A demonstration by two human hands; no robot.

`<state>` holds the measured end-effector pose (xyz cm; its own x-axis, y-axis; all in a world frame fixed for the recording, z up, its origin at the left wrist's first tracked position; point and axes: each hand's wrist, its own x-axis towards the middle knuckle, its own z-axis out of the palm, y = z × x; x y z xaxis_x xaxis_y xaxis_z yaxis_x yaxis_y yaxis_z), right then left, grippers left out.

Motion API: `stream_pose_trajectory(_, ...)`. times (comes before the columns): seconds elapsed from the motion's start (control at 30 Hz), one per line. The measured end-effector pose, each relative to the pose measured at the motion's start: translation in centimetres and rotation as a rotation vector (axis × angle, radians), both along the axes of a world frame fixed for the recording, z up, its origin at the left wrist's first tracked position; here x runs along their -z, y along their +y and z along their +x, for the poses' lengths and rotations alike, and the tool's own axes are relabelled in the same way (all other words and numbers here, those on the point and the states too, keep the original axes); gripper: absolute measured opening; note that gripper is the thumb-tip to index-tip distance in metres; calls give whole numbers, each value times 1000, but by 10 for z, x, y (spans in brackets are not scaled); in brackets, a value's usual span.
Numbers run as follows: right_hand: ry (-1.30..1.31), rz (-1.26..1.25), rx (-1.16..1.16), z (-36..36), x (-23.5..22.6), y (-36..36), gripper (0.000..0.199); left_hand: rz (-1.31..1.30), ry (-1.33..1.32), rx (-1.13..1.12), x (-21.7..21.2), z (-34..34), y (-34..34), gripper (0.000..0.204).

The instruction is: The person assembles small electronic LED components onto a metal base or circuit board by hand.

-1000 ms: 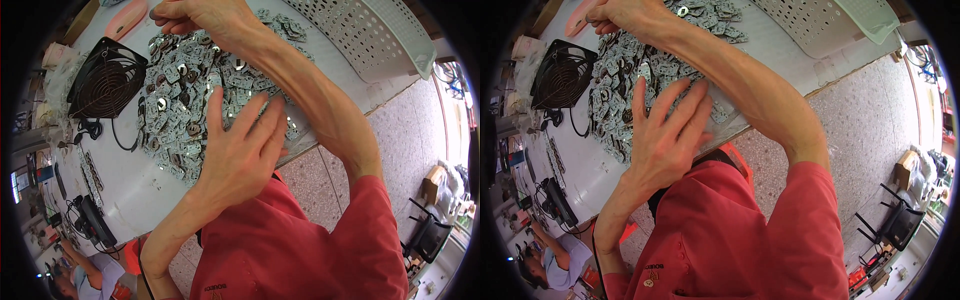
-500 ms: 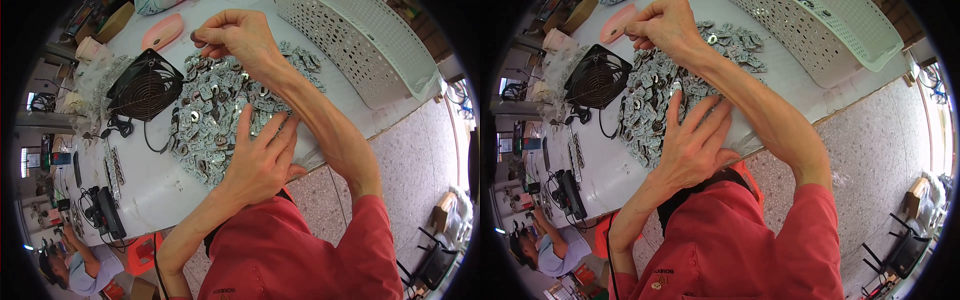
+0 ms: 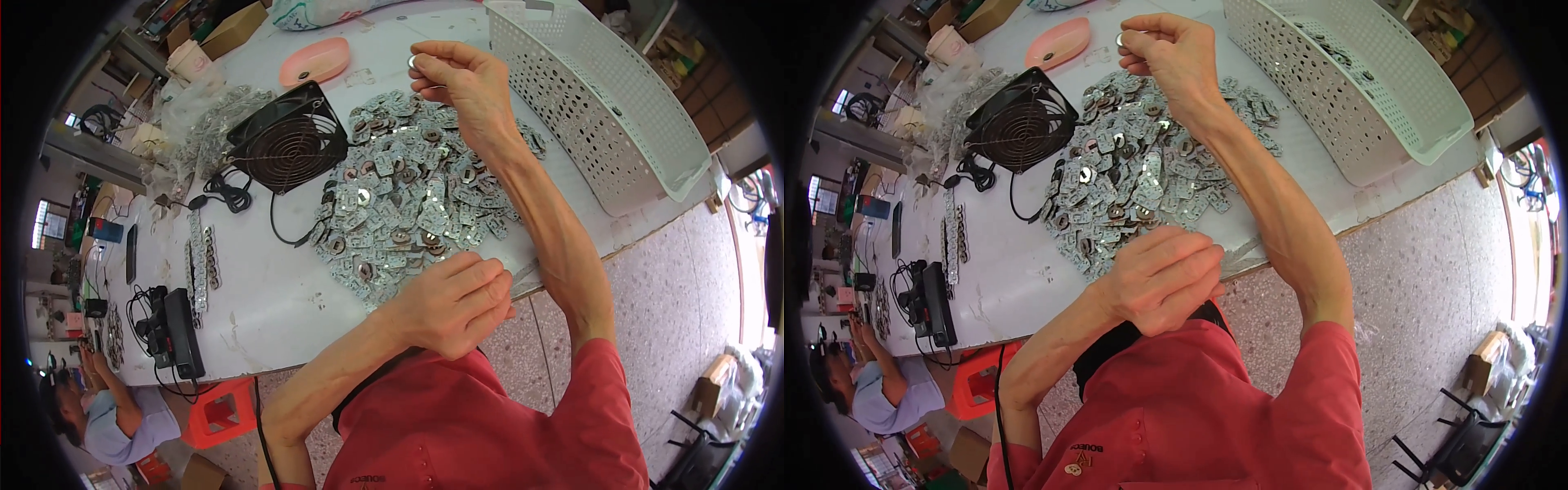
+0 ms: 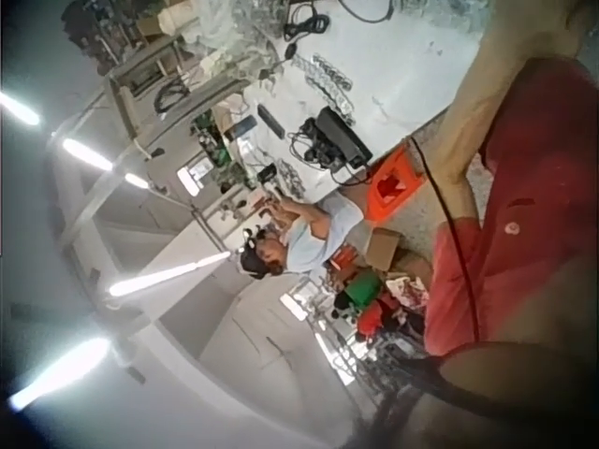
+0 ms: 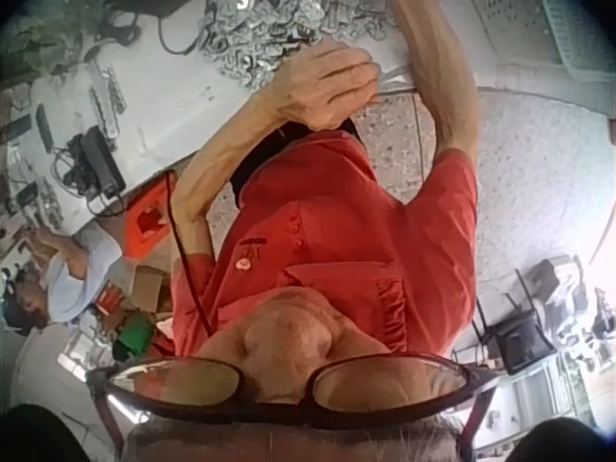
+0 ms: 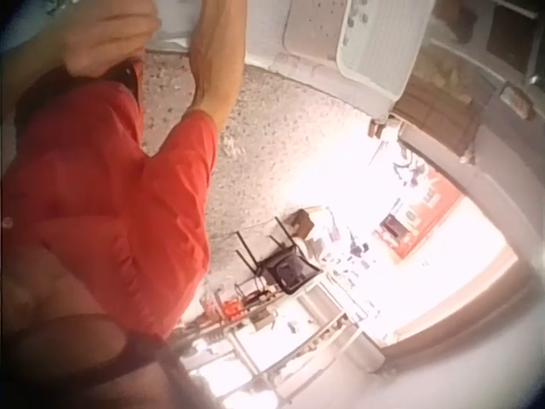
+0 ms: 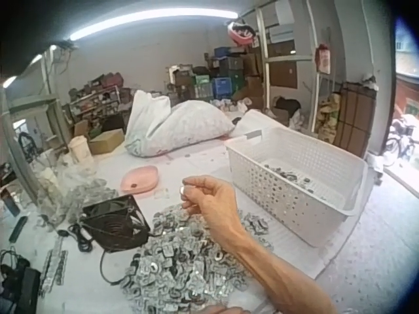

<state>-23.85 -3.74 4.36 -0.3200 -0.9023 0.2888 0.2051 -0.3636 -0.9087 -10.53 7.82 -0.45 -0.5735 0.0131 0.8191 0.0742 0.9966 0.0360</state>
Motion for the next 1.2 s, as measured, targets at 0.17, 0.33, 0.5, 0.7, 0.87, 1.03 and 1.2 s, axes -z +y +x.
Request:
stream_pose_trajectory(0.17, 71, -10, 3, -4, 1, -2, 18, -6, -34, 49, 4, 1, 2, 19)
stream_pose_trajectory(0.33, 88, 40, 28, -3, 4, -6, 19, 13, -26, 86, 7, 0, 4, 16)
stream_pose_trajectory(0.5, 133, 57, 68, -5, 6, -7, 18, 89, -75, 139, 11, -1, 2, 16)
stream_pose_trajectory(0.7, 207, 37, 177, -4, 3, -3, 16, 168, -112, 155, 9, 0, 2, 15)
stream_pose_trajectory(0.87, 195, -6, 228, -4, -4, 1, 15, 235, -142, 127, 7, -1, 0, 15)
stream_pose_trajectory(1.03, 60, -93, 59, -14, -23, 15, 17, 183, -78, 22, 2, -14, 1, 16)
stream_pose_trajectory(1.2, 131, -232, 262, -31, -27, 124, 6, 189, -269, -73, -8, -10, 5, 15)
